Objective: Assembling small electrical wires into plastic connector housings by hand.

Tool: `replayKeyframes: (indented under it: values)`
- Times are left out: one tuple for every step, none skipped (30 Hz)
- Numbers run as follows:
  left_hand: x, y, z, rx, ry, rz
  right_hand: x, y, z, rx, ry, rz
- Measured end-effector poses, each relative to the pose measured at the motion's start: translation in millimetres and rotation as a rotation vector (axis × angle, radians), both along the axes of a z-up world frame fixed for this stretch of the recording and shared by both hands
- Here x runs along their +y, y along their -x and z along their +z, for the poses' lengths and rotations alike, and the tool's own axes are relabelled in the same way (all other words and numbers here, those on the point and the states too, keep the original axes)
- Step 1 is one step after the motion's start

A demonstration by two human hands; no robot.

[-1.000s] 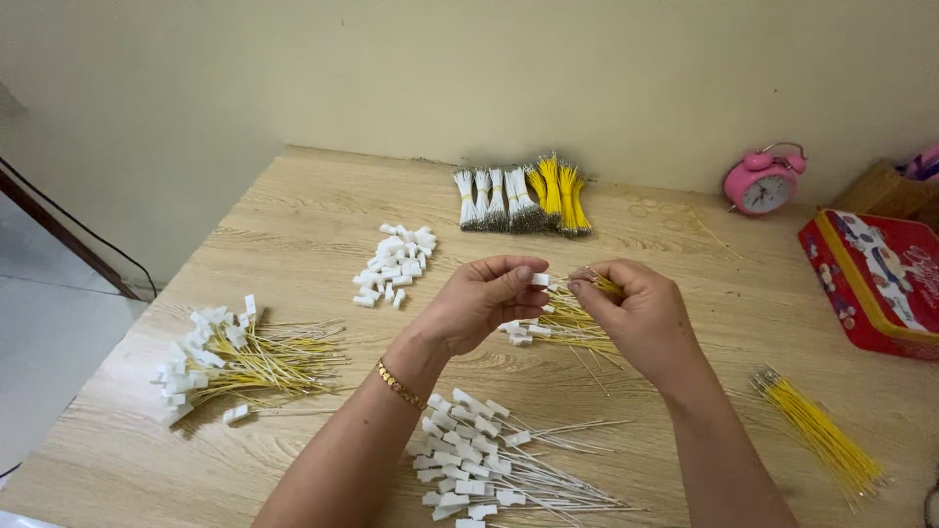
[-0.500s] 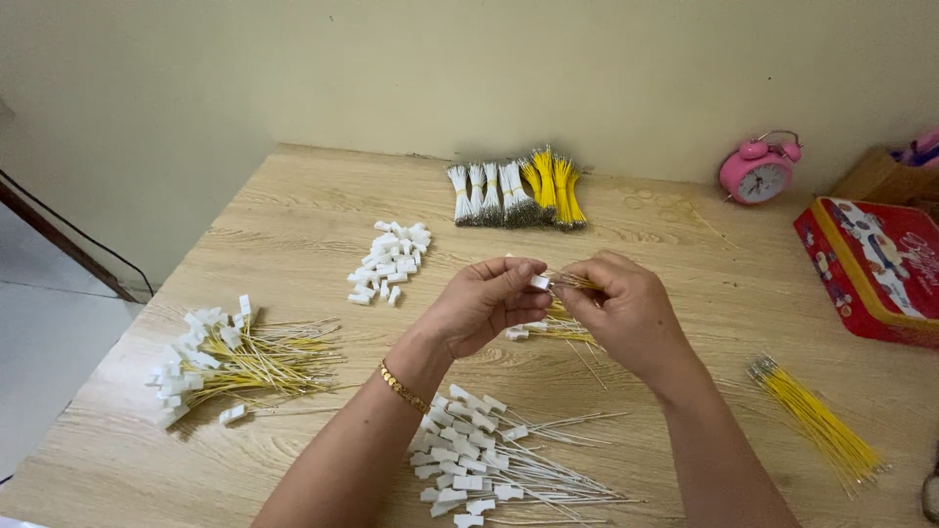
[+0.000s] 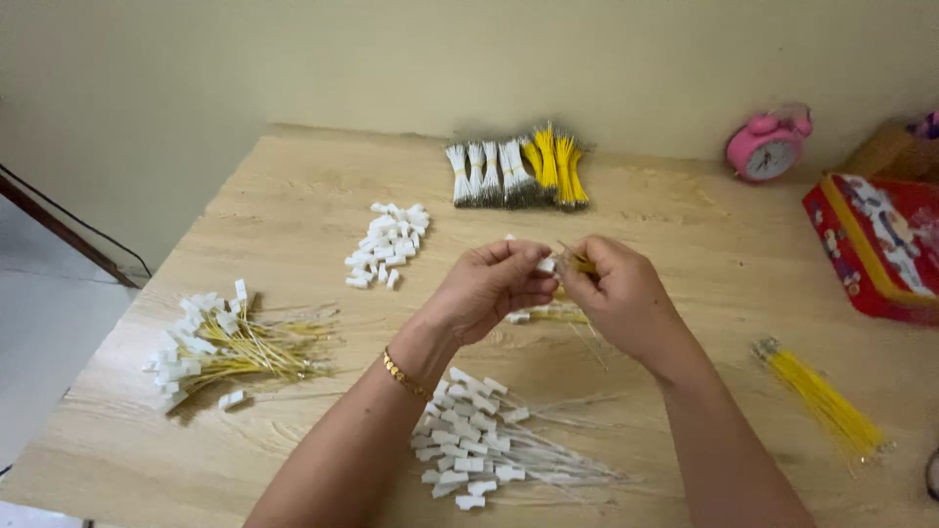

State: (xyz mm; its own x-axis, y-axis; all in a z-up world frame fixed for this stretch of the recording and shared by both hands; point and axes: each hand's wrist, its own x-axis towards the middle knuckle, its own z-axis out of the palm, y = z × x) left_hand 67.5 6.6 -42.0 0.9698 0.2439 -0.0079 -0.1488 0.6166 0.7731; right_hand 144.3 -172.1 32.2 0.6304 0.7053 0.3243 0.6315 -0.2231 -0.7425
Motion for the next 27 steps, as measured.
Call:
replayKeyframes:
  values:
    - [1,-2,-1,0.012,0.006,-0.002,-1,3,3,0.012,0.006,-0.002]
    - [1,-2,-2,-0.004,0.002,0.011,-2,6,6,0.000,0.031,0.003]
    - [1,-2,-4,-0.020,-0.002,0.023,-3,9,8,-0.012,0.055,0.008]
    - [0,1,2,0.003,0.007,0.024,-4,6,5,0.011,0.064,0.010]
    - [-1,4,7,0.013,-0.119,0.075,-6,2,2,0.004,0.033,0.017]
    - [-3,6,12,0.024,-0.244,0.121,-8,-2,-2,-0.004,0.003,0.022]
    - [-2,7,8,0.047,-0.236,0.117,-13,-7,-1,0.019,0.013,0.021]
    - [0,7,6,0.052,-0.348,0.147,-16,-12,2,-0.081,-0.041,-0.011]
    - [3,7,4,0.055,-0.460,0.174,-20,-18,6,-0.181,-0.093,-0.043]
    - [1,9,10,0.059,-0.461,0.172,-25,-20,10,-0.178,-0.094,-0.044]
    - [-1,11,17,0.167,-0.598,0.182,-29,-22,15,-0.199,-0.203,-0.033]
    - [-2,14,23,0.280,-0.734,0.190,-34,-23,18,-0.217,-0.313,-0.022]
    - [-5,20,29,0.288,-0.736,0.188,-35,-21,20,-0.209,-0.314,-0.022]
    - [-9,24,35,0.289,-0.955,0.212,-36,-20,21,-0.241,-0.315,-0.020]
    - [-13,28,41,0.288,-1.175,0.235,-38,-19,23,-0.274,-0.317,-0.017]
    - [-14,34,44,0.292,-1.179,0.226,-36,-17,23,-0.266,-0.318,-0.023]
    - [-15,39,48,0.248,-1.391,0.126,-35,-15,24,-0.228,-0.298,-0.003]
    - [-15,45,53,0.196,-1.600,0.022,-33,-14,25,-0.191,-0.281,0.018]
    - [-18,52,55,0.198,-1.605,0.014,-34,-14,23,-0.185,-0.284,0.012]
    - [-20,60,58,0.281,-1.675,-0.198,-34,-15,22,-0.240,-0.253,0.003]
    - [-22,67,61,0.363,-1.732,-0.415,-33,-16,21,-0.294,-0.222,-0.006]
    - [-23,70,59,0.363,-1.736,-0.416,-32,-15,21,-0.294,-0.225,-0.007]
    - [-24,73,57,0.422,-1.797,-0.472,-31,-13,21,-0.229,-0.206,-0.003]
    - [-25,75,54,0.479,-1.855,-0.529,-30,-12,22,-0.165,-0.183,0.002]
    - [-24,76,48,0.478,-1.857,-0.529,-29,-12,21,-0.165,-0.185,0.000]
    - [-23,76,43,0.438,-1.845,-0.497,-27,-12,21,-0.157,-0.201,0.024]
    - [-22,77,37,0.397,-1.833,-0.465,-25,-12,21,-0.148,-0.217,0.048]
